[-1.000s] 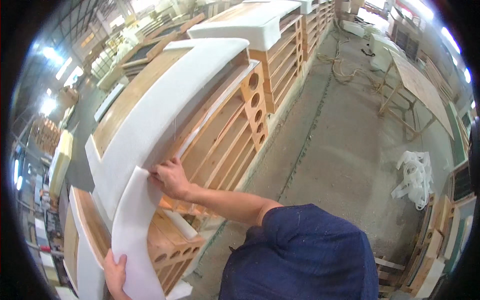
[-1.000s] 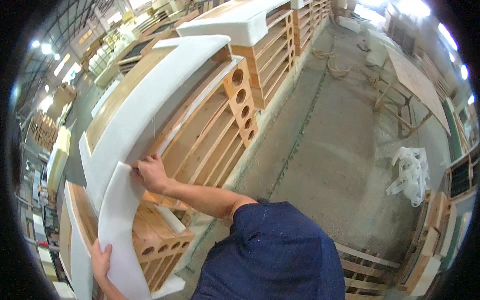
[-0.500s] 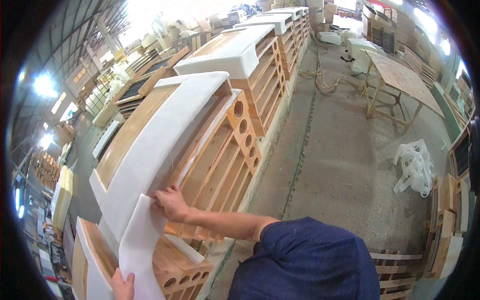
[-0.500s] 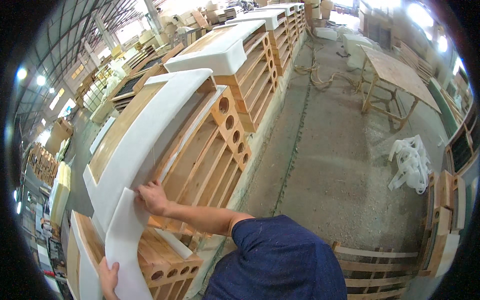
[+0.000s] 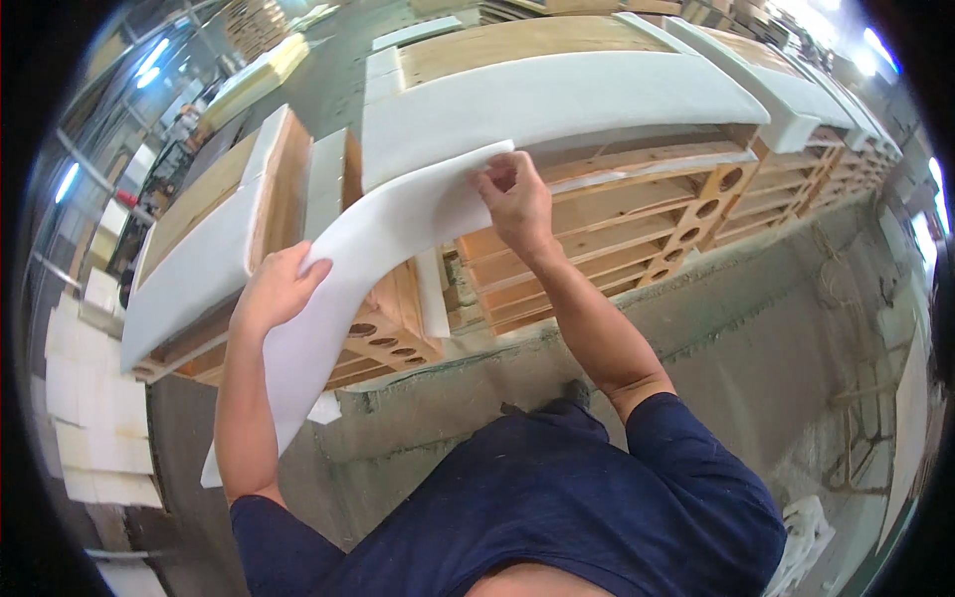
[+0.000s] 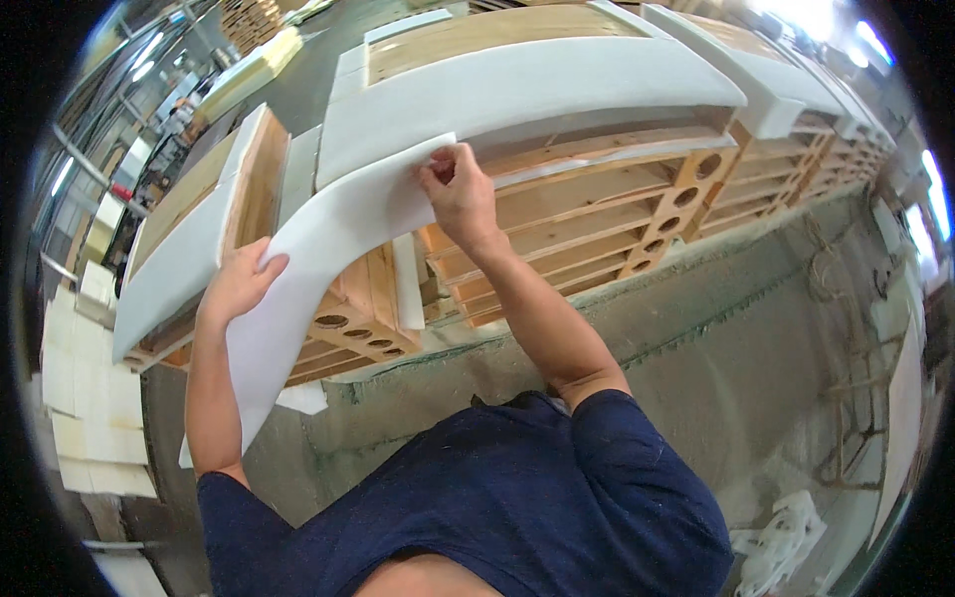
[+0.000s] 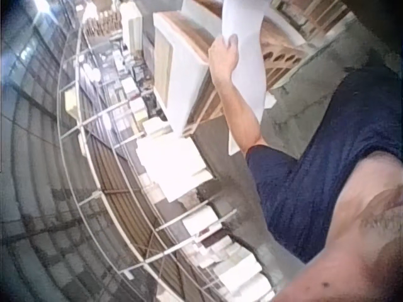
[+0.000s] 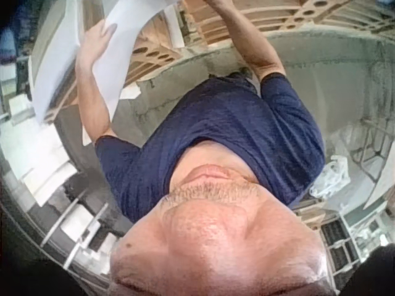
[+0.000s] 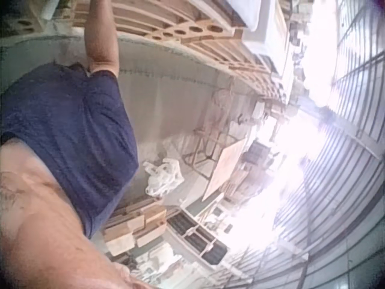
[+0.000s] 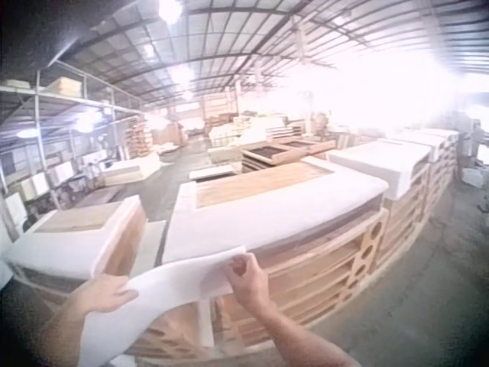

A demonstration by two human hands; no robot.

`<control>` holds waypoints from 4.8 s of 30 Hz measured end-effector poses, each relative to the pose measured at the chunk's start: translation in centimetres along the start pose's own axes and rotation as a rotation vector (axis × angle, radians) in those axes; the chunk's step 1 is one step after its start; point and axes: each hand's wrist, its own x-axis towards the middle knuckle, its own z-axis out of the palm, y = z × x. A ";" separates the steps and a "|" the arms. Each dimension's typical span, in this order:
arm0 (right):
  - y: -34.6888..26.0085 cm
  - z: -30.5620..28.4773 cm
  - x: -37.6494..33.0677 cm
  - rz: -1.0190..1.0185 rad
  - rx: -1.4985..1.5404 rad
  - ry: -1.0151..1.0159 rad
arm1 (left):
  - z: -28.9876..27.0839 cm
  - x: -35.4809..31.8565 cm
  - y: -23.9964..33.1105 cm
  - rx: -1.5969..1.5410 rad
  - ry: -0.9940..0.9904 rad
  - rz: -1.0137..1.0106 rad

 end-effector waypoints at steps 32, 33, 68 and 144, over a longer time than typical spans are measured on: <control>6.1 3.9 -2.3 -0.183 -0.322 -0.446 | 1.3 2.4 -0.3 0.038 -0.015 -0.132; 5.5 4.3 -3.3 -0.187 -0.326 -0.555 | 1.2 2.2 -0.1 0.038 0.008 -0.167; -15.7 11.6 3.1 -0.355 -0.067 -1.265 | 14.5 -2.1 4.6 -1.179 1.347 -0.271; 2.1 39.2 47.4 -0.412 -1.319 -1.077 | 15.2 36.3 -5.9 -1.984 0.324 -0.552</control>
